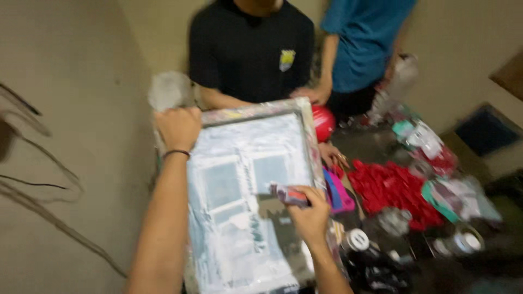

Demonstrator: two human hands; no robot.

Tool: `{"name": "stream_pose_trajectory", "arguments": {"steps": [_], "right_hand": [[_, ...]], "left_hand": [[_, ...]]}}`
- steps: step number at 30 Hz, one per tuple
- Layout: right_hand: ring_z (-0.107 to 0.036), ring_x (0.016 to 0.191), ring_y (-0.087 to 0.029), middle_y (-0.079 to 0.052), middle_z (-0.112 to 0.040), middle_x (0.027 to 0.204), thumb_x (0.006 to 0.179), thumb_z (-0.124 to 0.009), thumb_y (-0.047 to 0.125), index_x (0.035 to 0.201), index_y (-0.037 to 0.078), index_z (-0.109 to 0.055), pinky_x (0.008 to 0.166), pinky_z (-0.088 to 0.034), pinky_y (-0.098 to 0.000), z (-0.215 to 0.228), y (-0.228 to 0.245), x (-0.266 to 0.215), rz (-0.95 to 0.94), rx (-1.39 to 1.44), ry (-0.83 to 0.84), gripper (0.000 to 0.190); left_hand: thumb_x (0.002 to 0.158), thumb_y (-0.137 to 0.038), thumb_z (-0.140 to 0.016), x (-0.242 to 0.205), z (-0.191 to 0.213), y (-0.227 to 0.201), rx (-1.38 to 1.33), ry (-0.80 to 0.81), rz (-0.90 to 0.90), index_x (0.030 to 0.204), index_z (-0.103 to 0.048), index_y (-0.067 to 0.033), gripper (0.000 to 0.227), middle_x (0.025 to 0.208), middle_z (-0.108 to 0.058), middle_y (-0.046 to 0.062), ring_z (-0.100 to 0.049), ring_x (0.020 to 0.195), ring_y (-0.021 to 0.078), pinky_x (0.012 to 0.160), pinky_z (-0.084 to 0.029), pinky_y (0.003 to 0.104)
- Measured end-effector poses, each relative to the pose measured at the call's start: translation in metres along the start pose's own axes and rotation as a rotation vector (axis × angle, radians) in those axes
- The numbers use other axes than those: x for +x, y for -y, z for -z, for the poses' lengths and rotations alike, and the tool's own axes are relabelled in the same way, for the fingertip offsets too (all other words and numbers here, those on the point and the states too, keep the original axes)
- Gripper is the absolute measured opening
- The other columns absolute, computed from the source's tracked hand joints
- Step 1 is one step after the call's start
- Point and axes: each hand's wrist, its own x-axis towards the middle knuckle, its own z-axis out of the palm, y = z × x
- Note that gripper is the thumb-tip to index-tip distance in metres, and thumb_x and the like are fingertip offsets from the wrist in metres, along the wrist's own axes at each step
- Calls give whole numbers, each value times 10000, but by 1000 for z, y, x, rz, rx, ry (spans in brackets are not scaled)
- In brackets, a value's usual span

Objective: The person uses a small roller to spread a white adhesive or paste onto a rectangular frame placed on a table. The person repeatedly rolls the tool back and forth across the surface to distribute the material. Two other people stand nearby, one holding a red balloon.

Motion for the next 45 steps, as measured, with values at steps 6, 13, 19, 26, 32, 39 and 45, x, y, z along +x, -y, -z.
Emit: {"name": "stream_pose_trajectory", "arguments": {"steps": [6, 13, 19, 26, 32, 39, 45], "right_hand": [[-765, 1009, -196, 1, -879, 1020, 588, -827, -4, 998, 181, -890, 960, -558, -295, -15, -20, -21, 161, 1, 92, 454], [-758, 983, -205, 2, -853, 976, 556, -764, 63, 995, 169, -889, 925, -568, -321, 4, -30, -36, 58, -57, 189, 468], [-717, 959, -181, 25, -831, 916, 664, -815, 68, 998, 176, -880, 881, -548, -291, 11, 4, -18, 87, -65, 117, 356], [-748, 1027, -172, -17, -859, 1009, 674, -896, 13, 1044, 163, -893, 982, -561, -281, 23, -9, -9, -121, -42, -119, 400], [-712, 983, -185, 29, -852, 963, 625, -900, 63, 1021, 212, -897, 904, -530, -295, 31, -24, -28, -63, -140, 63, 423], [-711, 970, -221, 37, -845, 963, 646, -873, 83, 1018, 216, -866, 921, -526, -324, 24, -32, -34, 54, -161, 88, 395], [-661, 985, -223, 61, -852, 1009, 643, -869, 14, 1072, 217, -873, 802, -585, -345, 28, -29, -23, 124, -307, 118, 475]], "left_hand": [[952, -314, -556, -3, 5, -18, -79, -148, 136, 656, -806, -108, 439, 671, -754, 140, -744, 664, 357, 761, -489, 520], [1008, -358, -560, -13, -5, -9, 9, -148, 45, 692, -796, -178, 434, 683, -745, 114, -718, 608, 343, 646, -449, 514], [1013, -303, -568, -4, 8, -2, -11, -162, 14, 668, -765, -149, 426, 663, -722, 96, -675, 587, 351, 667, -424, 498], [1029, -289, -530, -7, -15, 4, -37, -58, 70, 600, -621, -166, 455, 619, -628, 63, -583, 580, 322, 676, -380, 480], [1052, -312, -565, -20, -41, 6, 42, -98, 33, 633, -688, -164, 461, 660, -684, 64, -625, 604, 310, 685, -399, 458], [1010, -356, -559, -13, -19, 1, 99, -72, 63, 702, -780, -174, 420, 721, -762, 100, -723, 646, 340, 701, -439, 486], [928, -248, -645, -5, -13, -6, -73, -222, 63, 539, -665, -180, 395, 580, -663, 79, -612, 551, 326, 677, -405, 491]]}}
